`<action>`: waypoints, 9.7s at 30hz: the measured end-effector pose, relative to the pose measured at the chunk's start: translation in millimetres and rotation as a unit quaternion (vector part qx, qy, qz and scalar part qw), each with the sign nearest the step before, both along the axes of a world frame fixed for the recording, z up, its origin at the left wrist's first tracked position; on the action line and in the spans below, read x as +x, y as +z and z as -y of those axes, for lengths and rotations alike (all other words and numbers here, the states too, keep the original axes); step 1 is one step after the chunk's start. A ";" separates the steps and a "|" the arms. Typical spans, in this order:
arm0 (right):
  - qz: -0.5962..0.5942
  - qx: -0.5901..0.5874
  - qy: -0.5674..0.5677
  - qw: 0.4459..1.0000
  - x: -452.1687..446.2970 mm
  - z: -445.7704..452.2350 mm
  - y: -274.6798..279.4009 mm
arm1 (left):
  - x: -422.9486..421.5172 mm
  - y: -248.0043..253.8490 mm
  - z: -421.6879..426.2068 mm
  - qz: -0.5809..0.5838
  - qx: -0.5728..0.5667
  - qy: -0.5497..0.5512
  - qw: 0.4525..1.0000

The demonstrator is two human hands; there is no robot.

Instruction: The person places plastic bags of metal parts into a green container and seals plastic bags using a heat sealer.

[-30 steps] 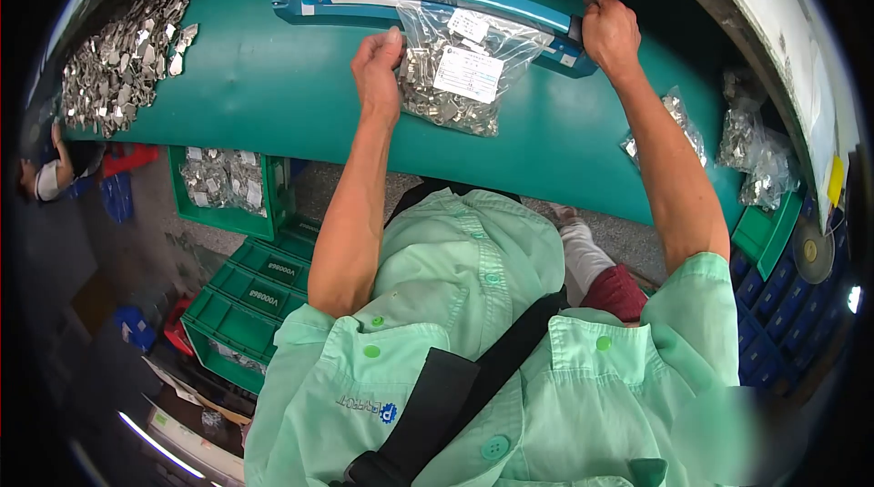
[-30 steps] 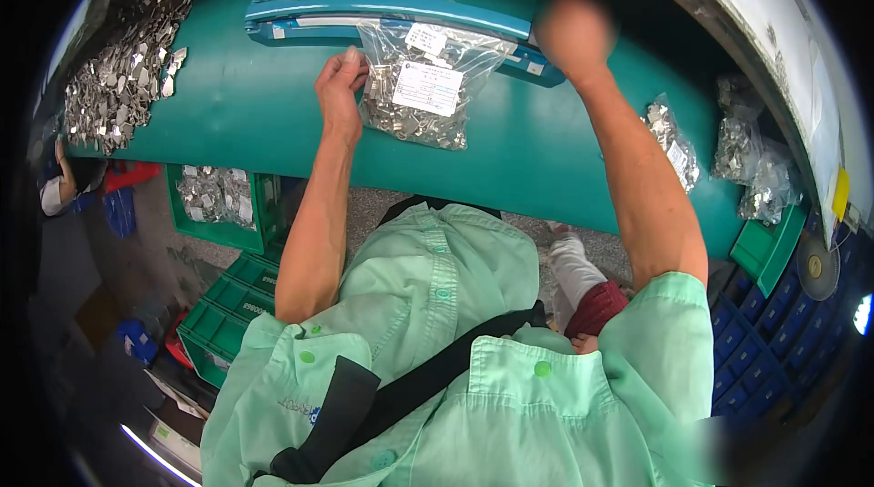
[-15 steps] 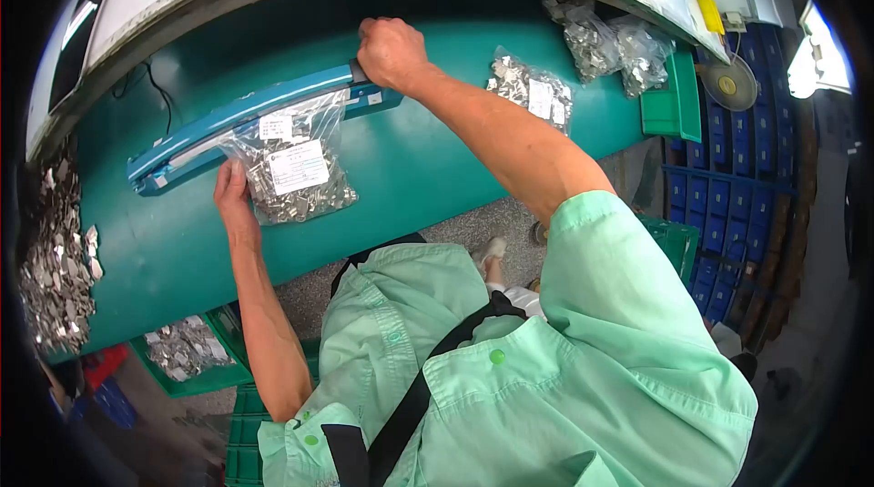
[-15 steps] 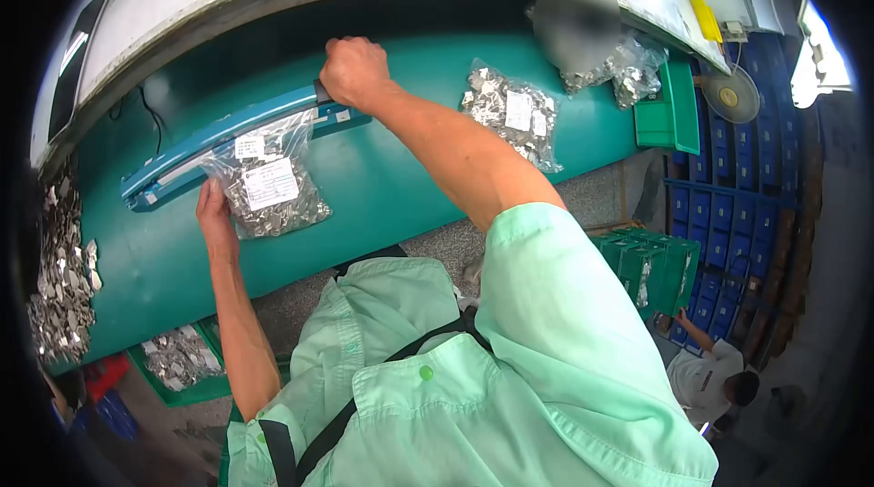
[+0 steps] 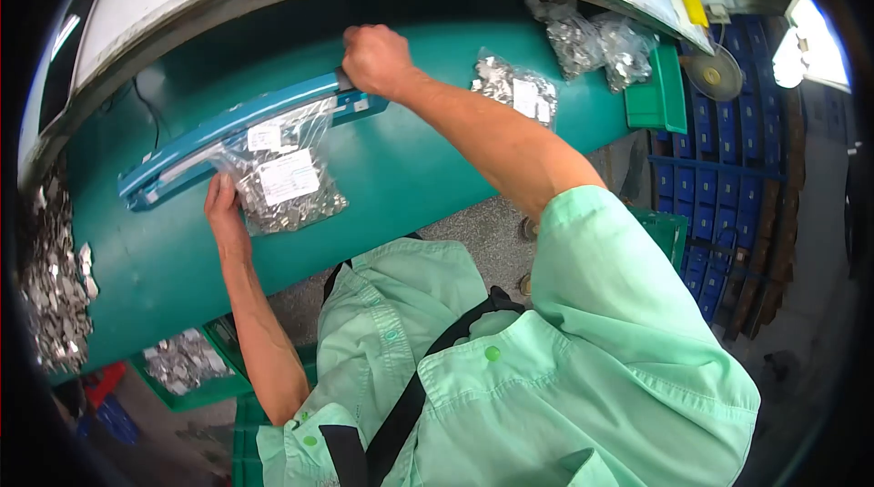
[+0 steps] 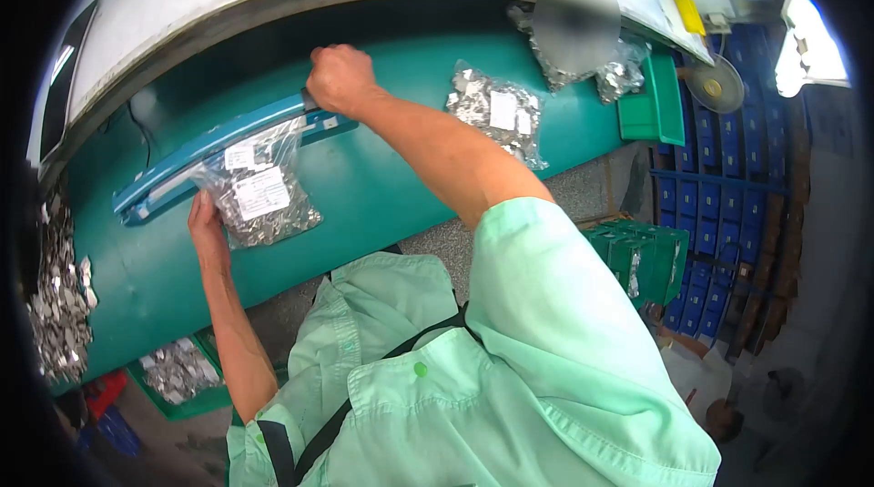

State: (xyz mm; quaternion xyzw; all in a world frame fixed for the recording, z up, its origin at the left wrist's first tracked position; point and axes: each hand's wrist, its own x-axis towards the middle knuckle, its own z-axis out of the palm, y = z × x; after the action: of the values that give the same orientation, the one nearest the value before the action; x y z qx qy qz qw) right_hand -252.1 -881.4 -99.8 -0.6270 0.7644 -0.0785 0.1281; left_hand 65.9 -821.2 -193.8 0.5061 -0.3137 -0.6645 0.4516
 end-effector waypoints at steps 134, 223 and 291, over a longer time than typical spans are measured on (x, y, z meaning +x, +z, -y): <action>0.553 -0.129 -0.162 0.807 -193.3 -240.9 99.2 | -300.0 147.9 -44.5 0.220 -0.275 -0.422 0.836; 0.137 -0.141 -0.215 0.957 -386.7 -161.9 9.6 | -140.3 73.1 -175.8 0.294 0.050 -0.126 0.946; 0.538 0.136 -0.040 0.831 -282.7 -63.9 -13.1 | -293.8 87.2 -298.1 0.361 -0.047 -0.029 0.931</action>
State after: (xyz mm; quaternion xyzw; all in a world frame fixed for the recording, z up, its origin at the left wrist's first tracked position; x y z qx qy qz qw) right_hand -534.8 -817.4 -112.8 -0.4310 0.6021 -0.3034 0.5997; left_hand -227.9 -523.1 -106.6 0.6804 -0.5009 -0.4344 0.3121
